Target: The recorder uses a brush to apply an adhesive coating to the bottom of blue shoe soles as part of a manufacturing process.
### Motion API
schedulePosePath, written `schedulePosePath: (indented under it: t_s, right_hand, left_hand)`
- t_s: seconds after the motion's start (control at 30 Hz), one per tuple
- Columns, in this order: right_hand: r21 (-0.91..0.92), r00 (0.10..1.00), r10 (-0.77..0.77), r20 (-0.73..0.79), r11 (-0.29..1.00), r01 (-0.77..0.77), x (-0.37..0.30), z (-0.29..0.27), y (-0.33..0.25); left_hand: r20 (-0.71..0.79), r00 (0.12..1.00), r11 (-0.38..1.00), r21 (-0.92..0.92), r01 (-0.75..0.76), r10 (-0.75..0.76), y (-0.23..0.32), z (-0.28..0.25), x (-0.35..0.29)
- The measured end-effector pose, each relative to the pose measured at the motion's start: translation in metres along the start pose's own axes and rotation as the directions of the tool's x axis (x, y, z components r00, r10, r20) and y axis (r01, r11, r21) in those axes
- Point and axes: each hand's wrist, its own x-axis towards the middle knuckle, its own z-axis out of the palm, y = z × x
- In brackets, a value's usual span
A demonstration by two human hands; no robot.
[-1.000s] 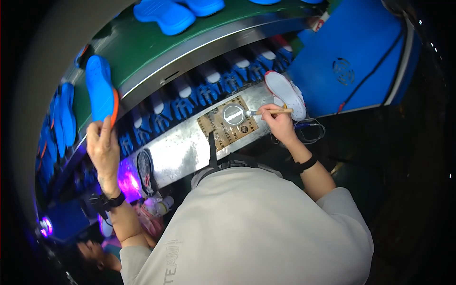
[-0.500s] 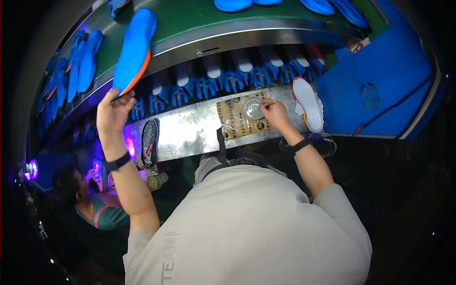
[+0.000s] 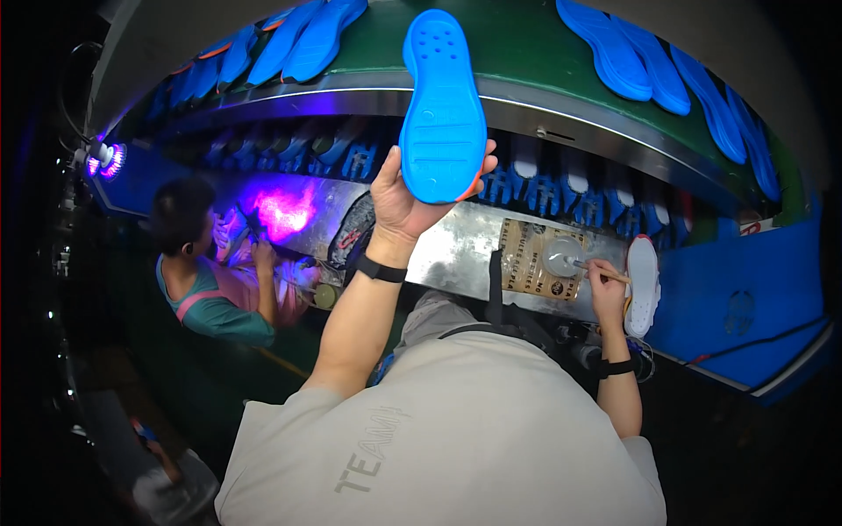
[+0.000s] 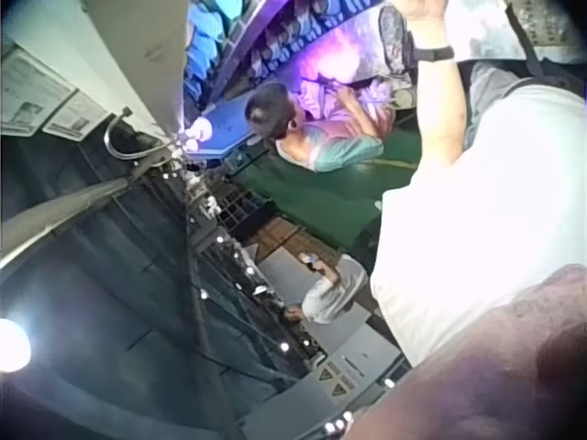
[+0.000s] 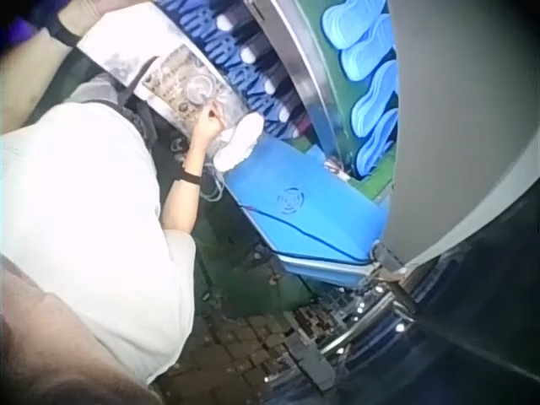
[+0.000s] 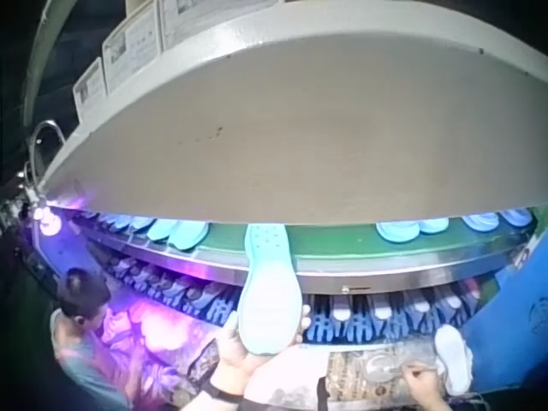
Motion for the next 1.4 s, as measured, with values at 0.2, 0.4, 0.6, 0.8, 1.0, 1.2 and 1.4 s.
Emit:
schedulePosePath:
  t_s: [0.2,0.4,0.6,0.8,1.0,1.2,1.4]
  right_hand:
    - [0.179,0.997,-0.081,0.01,0.981,0.078,-0.014,0.006,-0.099]
    - [0.378,0.955,-0.295,0.03,0.888,0.262,-0.012,0.023,-0.177]
    - [0.339,0.872,-0.483,0.081,0.836,0.432,0.007,0.04,-0.197]
    - [0.244,0.839,-0.544,0.03,0.817,0.522,0.011,0.042,-0.197]
    - [0.146,0.812,-0.584,-0.002,0.803,0.578,0.0,0.035,-0.194]
    - [0.16,0.826,-0.564,-0.006,0.815,0.558,-0.014,0.033,-0.188]
    - [0.15,0.843,-0.532,0.079,0.843,0.517,-0.027,0.029,-0.188]
  left_hand:
    - [-0.082,0.996,0.822,0.567,0.062,-0.018,-0.008,0.019,-0.051]
    - [-0.252,0.957,0.841,0.478,0.252,-0.144,-0.035,0.042,-0.084]
    - [-0.283,0.938,0.835,0.451,0.314,-0.2,-0.051,0.052,-0.096]
    - [-0.284,0.935,0.81,0.483,0.333,-0.215,-0.054,0.06,-0.095]
    - [-0.278,0.933,0.812,0.476,0.339,-0.226,-0.058,0.065,-0.092]
    - [-0.29,0.935,0.796,0.506,0.332,-0.205,-0.056,0.069,-0.087]
    - [-0.276,0.941,0.794,0.518,0.317,-0.196,-0.05,0.065,-0.081]
